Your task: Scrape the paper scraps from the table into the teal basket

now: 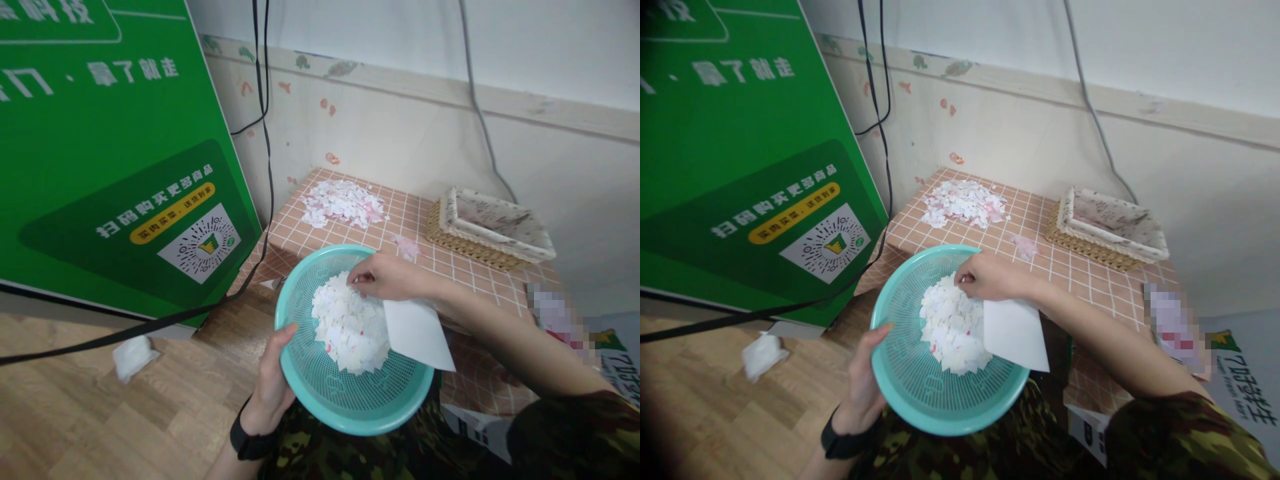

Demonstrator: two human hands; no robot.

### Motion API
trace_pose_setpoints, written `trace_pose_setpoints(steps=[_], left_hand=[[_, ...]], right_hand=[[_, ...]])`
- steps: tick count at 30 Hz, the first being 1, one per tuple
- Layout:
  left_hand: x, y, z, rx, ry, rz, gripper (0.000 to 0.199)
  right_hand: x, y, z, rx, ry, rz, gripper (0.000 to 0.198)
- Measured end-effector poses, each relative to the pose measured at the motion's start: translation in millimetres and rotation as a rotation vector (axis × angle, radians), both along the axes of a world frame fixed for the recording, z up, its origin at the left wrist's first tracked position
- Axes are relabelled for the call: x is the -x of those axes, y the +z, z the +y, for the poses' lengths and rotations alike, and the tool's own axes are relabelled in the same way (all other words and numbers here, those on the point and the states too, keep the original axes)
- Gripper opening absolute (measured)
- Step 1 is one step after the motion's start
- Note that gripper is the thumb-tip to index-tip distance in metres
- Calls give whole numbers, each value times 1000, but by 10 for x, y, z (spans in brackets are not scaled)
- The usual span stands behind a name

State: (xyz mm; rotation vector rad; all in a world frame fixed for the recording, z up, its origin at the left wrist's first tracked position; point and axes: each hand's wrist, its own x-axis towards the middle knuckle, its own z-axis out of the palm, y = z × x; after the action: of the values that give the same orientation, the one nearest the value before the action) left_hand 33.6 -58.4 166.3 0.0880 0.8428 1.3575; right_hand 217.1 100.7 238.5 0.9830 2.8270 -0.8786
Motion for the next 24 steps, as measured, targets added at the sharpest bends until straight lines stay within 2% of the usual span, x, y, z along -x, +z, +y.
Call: trace_pose_setpoints(steps=[6,10,13,16,20,24], left_hand=[[-10,-6,19,7,-7,-13,29],[12,-12,18,28,26,-7,25],[86,-27,-34,96,41,18,20],[195,-68,-110,191,58,51,20],[305,-158,-171,298,63,94,22],[342,-238,-197,391,105,137,17]], right_hand=[[15,-14,-8,127,-136,68,14],[-61,84,61,206,-221,152,16],[-324,178,297,128,-343,174,21],[-731,150,656,-24,-475,80,23],[-1188,-115,1039,-160,-565,-104,20],[-1365,-367,1168,-186,-580,-139,19]])
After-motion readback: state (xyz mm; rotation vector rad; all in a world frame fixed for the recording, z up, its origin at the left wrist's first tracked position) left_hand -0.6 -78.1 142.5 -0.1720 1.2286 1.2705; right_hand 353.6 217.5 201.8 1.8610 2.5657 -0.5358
